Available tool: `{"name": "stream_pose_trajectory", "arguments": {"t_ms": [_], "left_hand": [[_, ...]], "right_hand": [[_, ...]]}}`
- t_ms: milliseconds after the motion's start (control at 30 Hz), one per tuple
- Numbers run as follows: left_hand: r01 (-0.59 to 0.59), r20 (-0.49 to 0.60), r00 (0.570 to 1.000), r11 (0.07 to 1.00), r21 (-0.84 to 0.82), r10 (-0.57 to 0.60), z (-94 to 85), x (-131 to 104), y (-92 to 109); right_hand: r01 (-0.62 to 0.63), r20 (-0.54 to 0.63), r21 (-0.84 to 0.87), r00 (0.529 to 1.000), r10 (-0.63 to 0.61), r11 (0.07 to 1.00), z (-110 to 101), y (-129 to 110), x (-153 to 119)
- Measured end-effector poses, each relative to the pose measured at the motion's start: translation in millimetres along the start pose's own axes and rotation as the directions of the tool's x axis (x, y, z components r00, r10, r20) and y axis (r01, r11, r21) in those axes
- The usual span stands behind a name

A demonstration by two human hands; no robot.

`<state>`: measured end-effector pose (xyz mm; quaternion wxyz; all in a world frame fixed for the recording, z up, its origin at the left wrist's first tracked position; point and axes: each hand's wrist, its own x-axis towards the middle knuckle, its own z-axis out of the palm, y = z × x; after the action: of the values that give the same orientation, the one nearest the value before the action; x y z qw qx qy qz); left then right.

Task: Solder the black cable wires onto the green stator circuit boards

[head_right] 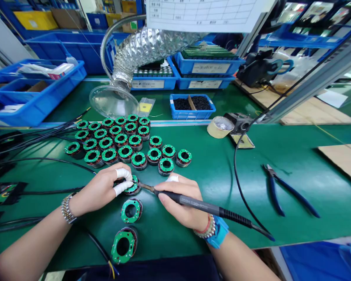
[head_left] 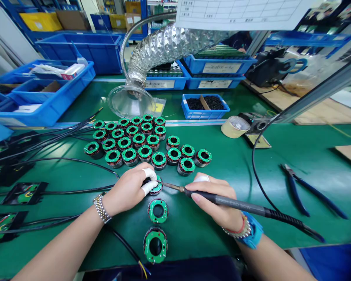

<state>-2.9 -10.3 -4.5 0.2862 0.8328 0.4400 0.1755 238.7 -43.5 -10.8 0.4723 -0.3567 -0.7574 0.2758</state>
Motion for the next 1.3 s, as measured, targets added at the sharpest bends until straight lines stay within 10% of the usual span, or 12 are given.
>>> {"name": "stream_pose_trajectory", "arguments": {"t_ms": [1300], "left_hand": [[0.066, 0.023, 0.997, 0.994, 0.087, -0.068, 1.7, -3.0, 3.9]], "right_hand": [[0.073, 0.004, 0.014, 0.997, -0.073, 0.997, 0.6, -5.3, 2.7]]}}
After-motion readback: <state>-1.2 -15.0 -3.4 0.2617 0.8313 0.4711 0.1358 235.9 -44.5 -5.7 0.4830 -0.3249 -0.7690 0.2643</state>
